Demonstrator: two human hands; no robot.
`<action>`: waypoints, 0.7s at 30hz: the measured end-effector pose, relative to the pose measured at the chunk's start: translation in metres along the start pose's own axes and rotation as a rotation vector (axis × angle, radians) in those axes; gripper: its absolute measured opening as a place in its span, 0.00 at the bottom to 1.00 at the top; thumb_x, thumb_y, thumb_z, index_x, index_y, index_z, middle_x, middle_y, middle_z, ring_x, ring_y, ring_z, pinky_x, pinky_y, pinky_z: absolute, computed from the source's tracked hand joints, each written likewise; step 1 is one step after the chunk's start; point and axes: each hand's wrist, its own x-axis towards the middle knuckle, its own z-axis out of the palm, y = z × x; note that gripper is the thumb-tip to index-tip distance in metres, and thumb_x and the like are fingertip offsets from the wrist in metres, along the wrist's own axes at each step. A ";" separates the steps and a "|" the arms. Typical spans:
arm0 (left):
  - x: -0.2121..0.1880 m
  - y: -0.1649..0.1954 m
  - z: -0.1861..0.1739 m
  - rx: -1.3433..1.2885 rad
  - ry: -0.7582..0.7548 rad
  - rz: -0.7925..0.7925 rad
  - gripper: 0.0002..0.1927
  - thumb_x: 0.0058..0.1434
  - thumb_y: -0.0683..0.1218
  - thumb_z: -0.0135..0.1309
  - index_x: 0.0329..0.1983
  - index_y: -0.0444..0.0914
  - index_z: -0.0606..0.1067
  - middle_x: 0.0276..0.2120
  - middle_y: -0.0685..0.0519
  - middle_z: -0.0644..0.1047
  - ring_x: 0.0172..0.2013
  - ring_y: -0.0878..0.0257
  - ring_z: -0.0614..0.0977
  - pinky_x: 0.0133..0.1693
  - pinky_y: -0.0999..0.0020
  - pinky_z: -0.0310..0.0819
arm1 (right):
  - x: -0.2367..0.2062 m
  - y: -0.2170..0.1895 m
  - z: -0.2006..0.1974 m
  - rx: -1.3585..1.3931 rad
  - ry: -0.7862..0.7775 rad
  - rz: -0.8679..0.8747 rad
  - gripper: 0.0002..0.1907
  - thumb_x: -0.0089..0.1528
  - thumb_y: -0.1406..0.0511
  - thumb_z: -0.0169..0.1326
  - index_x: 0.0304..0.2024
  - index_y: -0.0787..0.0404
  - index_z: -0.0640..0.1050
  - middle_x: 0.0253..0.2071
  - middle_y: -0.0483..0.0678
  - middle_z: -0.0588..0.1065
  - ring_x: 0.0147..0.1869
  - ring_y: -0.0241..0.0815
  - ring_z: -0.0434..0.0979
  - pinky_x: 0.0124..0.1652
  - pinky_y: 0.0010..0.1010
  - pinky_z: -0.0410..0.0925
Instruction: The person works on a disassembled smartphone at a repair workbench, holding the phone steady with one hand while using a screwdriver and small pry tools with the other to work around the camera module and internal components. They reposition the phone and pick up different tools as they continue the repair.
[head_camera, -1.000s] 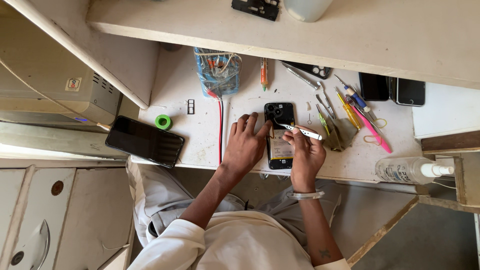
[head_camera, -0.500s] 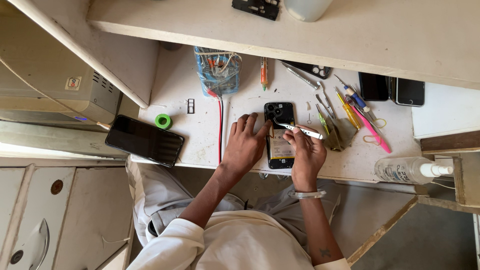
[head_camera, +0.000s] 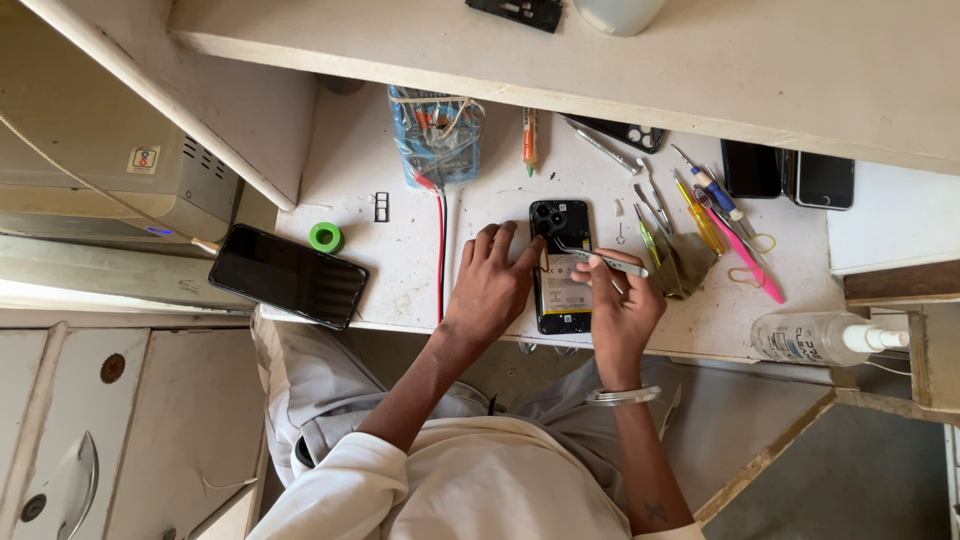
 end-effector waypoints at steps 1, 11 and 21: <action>0.000 0.000 0.000 -0.004 0.009 -0.001 0.26 0.60 0.41 0.55 0.64 0.39 0.73 0.60 0.35 0.70 0.59 0.42 0.71 0.57 0.51 0.66 | 0.000 -0.003 0.002 -0.067 -0.020 -0.021 0.08 0.68 0.73 0.55 0.49 0.72 0.77 0.39 0.53 0.80 0.39 0.39 0.83 0.42 0.28 0.77; -0.001 0.000 -0.002 -0.001 0.034 0.010 0.25 0.61 0.41 0.54 0.63 0.38 0.73 0.59 0.35 0.70 0.59 0.42 0.71 0.58 0.51 0.66 | -0.002 -0.017 0.012 -0.136 -0.033 -0.102 0.07 0.69 0.74 0.55 0.49 0.72 0.77 0.40 0.53 0.80 0.40 0.39 0.84 0.40 0.26 0.77; -0.002 0.000 -0.005 -0.007 0.031 0.010 0.24 0.62 0.41 0.54 0.63 0.38 0.73 0.59 0.35 0.70 0.60 0.42 0.70 0.58 0.50 0.66 | -0.004 -0.019 0.015 -0.136 -0.032 -0.111 0.07 0.69 0.74 0.54 0.50 0.72 0.77 0.39 0.53 0.80 0.40 0.39 0.84 0.41 0.26 0.76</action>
